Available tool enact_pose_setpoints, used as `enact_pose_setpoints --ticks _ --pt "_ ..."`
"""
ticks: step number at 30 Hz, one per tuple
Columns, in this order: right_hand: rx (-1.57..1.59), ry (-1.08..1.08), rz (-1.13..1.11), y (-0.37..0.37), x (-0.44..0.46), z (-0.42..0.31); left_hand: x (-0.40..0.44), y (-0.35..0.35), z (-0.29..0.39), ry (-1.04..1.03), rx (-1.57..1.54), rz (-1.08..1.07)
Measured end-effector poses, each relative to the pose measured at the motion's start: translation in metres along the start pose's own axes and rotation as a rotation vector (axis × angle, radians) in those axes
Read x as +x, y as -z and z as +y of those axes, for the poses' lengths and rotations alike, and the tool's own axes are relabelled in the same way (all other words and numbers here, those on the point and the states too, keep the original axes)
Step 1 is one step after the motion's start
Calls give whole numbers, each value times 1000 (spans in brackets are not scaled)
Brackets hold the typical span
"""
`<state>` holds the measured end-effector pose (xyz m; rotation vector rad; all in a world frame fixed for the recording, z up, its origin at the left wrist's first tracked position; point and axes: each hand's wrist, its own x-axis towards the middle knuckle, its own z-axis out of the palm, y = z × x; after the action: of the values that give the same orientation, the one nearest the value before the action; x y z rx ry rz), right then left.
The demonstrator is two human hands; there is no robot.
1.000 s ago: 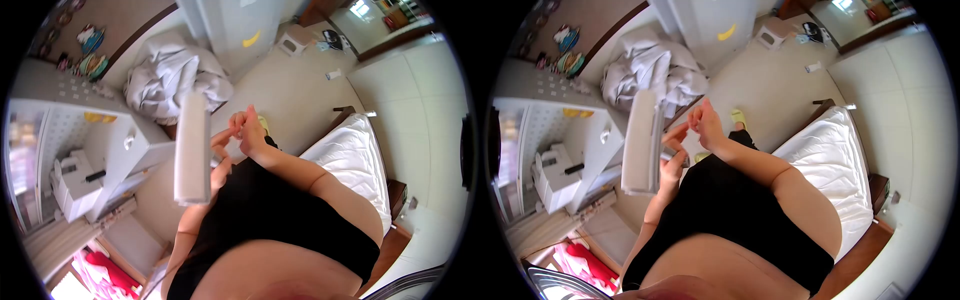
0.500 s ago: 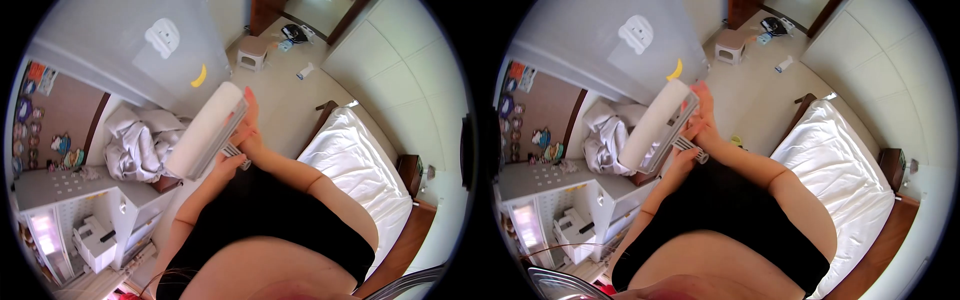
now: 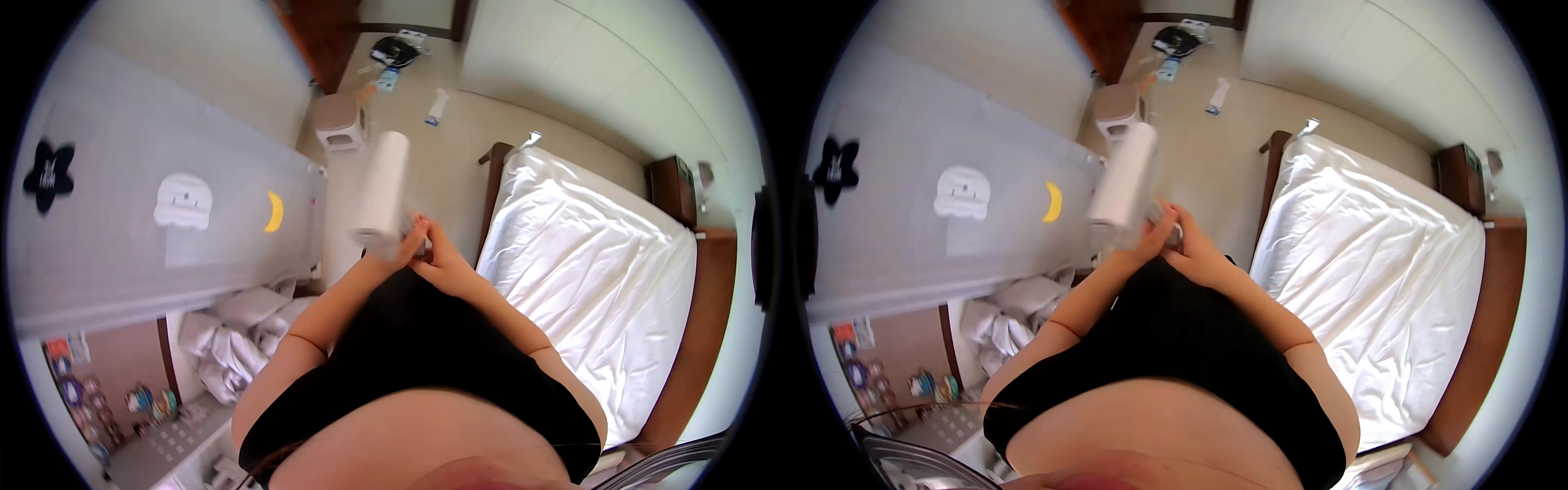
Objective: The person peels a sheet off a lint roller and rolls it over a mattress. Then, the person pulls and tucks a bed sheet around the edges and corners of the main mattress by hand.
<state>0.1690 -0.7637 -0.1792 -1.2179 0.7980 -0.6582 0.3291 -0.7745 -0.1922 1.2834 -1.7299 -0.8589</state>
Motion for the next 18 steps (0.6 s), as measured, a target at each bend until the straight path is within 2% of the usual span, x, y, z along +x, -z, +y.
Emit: enact_pose_setpoints --ticks 1,2,4,6,7,9,11,12,13,14,16,17,18 --pt "52 -115 56 9 6 7 16 -4 -11 -99 270 -131" --pt "-15 -81 111 21 14 19 29 -14 -34 -98 518 -360" --pt "-148 -25 228 46 29 45 68 -11 -17 77 412 -578" --pt "-161 -243 371 73 39 53 108 -7 -29 209 303 -811" --pt "-159 -352 444 85 44 55 128 -7 -56 190 281 -833" --pt "-100 -378 629 109 53 66 173 -1 -127 162 237 -886" --pt "-50 -383 816 119 63 67 254 23 -187 107 437 -989" --pt "-33 -375 912 119 67 66 293 35 -239 177 507 -865" --pt "-15 -367 1013 117 76 63 349 55 -274 71 651 -854" --pt "74 -365 1099 114 84 45 405 84 -144 215 857 -880" --pt "208 -392 1199 111 94 43 527 117 -334 -72 950 -635" --pt "276 -406 1250 107 95 43 567 131 -316 33 1311 -510" --pt "309 -423 1306 100 97 33 614 142 -303 219 1384 -501"
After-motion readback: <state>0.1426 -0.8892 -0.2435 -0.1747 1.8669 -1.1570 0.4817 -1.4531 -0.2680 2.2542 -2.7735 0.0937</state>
